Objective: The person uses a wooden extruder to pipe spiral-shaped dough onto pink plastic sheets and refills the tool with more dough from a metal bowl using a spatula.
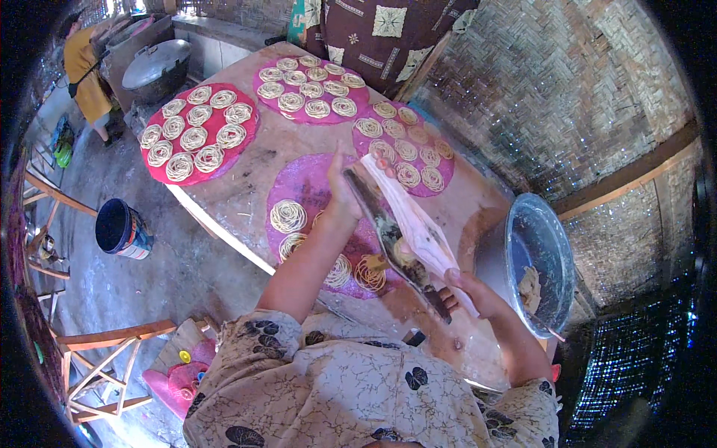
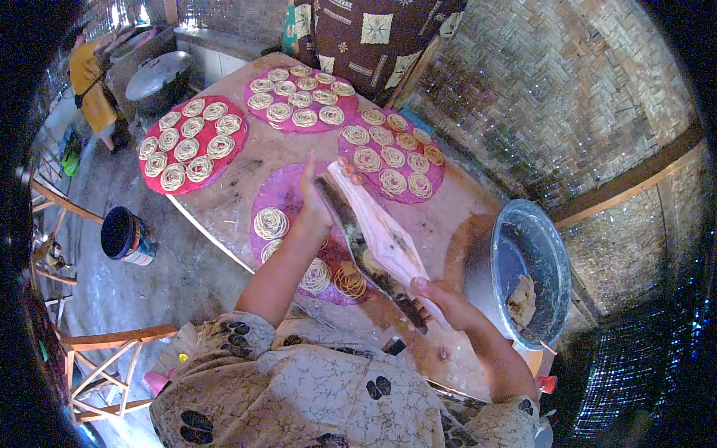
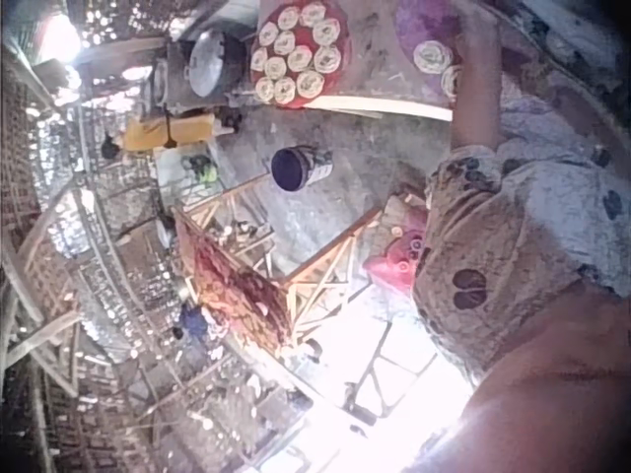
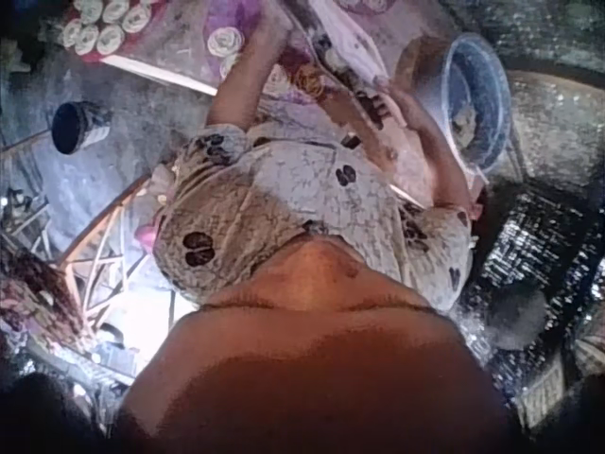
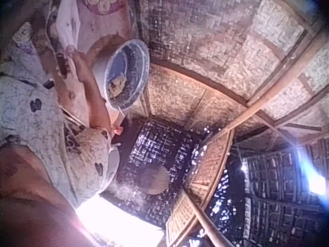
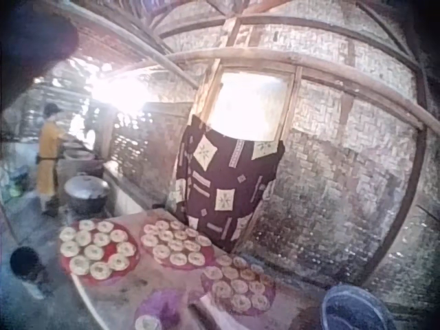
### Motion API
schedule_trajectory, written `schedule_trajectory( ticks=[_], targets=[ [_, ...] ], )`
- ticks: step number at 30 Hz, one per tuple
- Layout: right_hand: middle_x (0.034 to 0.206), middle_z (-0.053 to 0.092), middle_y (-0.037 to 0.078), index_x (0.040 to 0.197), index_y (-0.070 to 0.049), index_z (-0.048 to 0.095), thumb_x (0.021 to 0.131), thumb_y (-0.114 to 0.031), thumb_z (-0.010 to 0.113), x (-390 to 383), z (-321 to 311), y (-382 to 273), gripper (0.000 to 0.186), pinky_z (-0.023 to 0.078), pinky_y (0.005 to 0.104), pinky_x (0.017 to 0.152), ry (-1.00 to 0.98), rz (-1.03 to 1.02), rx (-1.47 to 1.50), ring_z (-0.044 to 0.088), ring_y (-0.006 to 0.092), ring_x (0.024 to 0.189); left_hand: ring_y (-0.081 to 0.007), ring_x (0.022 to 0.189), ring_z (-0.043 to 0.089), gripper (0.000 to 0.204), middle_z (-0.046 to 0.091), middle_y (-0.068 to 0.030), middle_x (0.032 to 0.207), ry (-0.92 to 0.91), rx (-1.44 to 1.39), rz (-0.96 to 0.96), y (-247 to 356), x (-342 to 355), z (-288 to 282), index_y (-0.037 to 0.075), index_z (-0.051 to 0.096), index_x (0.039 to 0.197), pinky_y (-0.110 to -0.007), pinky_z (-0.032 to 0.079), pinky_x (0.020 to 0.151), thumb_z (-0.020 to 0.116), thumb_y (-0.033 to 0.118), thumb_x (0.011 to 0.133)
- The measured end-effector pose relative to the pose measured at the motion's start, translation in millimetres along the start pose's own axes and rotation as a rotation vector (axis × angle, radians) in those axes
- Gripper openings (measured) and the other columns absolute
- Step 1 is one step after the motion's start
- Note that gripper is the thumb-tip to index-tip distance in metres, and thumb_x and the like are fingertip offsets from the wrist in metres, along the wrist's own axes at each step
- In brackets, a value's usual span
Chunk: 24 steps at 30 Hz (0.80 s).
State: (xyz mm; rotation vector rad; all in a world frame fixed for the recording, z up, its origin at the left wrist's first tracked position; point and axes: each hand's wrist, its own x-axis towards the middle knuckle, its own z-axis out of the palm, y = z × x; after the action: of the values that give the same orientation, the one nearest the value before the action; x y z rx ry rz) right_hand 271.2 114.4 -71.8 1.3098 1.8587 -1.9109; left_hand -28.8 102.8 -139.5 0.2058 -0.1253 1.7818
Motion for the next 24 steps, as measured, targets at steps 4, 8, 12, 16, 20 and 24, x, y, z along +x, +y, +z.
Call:
schedule_trajectory(
  ticks=[4, 8, 12, 16, 20, 24],
  targets=[
    [0.085, 0.062, 0.011, 0.118, -0.001, 0.051, 0.077, -0.063, 0.050, -13, 1, 1, 0.074, 0.051, 0.0303, 0.062, -0.031, 0.047, 0.034, 0.060, 0.0183, 0.070, -0.0253, 0.075, 0.053, 0.053, 0.053, -0.0054, 0.074, 0.085, -0.010, 0.001, -11, -18, -1, 0.012, 0.051, 0.082, -0.041, 0.044, 0.070, 0.041, 0.064, 0.082],
    [0.079, 0.058, 0.007, 0.109, -0.004, 0.056, 0.078, -0.063, 0.051, -21, -6, -2, 0.067, 0.046, 0.0281, 0.059, 0.068, 0.039, -0.049, 0.057, 0.0154, 0.069, -0.0284, 0.076, 0.054, 0.060, 0.055, -0.0095, 0.075, -0.005, -0.152, -0.049, -32, 0, -27, 0.008, 0.052, 0.085, -0.040, 0.044, 0.071, 0.040, 0.067, 0.080],
    [0.085, 0.060, 0.010, 0.118, 0.000, 0.052, 0.075, -0.062, 0.053, -11, -19, 18, 0.076, 0.049, 0.0292, 0.064, 0.142, 0.003, -0.049, 0.059, 0.0165, 0.070, -0.0276, 0.076, 0.054, 0.061, 0.056, -0.0094, 0.078, -0.046, -0.110, -0.113, -38, 25, -34, 0.007, 0.054, 0.085, -0.038, 0.043, 0.071, 0.038, 0.066, 0.082],
    [0.087, 0.060, 0.010, 0.122, 0.001, 0.049, 0.074, -0.060, 0.055, -14, -20, 30, 0.078, 0.048, 0.0292, 0.068, 0.103, -0.105, 0.105, 0.060, 0.0176, 0.073, -0.0242, 0.084, 0.055, 0.060, 0.060, -0.0116, 0.089, 0.120, 0.469, -0.272, -27, 24, -36, 0.004, 0.057, 0.097, -0.037, 0.044, 0.077, 0.031, 0.057, 0.088],
    [0.090, 0.061, 0.010, 0.114, 0.001, 0.052, 0.079, -0.057, 0.053, -20, -19, 42, 0.067, 0.049, 0.0290, 0.067, 0.065, -0.205, 0.195, 0.061, 0.0182, 0.075, -0.0219, 0.102, 0.055, 0.048, 0.060, -0.0127, 0.109, -0.009, 1.266, -0.510, -35, -13, -63, 0.001, 0.056, 0.113, -0.036, 0.041, 0.091, 0.028, 0.036, 0.094],
    [0.097, 0.061, 0.009, 0.114, 0.002, 0.053, 0.083, -0.054, 0.051, -17, -22, 60, 0.064, 0.048, 0.0283, 0.071, -0.043, -0.288, 0.204, 0.060, 0.0164, 0.084, -0.0207, 0.107, 0.052, 0.051, 0.060, -0.0105, 0.111, -0.157, 1.525, -0.880, -60, -38, -137, 0.001, 0.046, 0.126, -0.033, 0.036, 0.094, 0.022, 0.033, 0.094]
  ],
)
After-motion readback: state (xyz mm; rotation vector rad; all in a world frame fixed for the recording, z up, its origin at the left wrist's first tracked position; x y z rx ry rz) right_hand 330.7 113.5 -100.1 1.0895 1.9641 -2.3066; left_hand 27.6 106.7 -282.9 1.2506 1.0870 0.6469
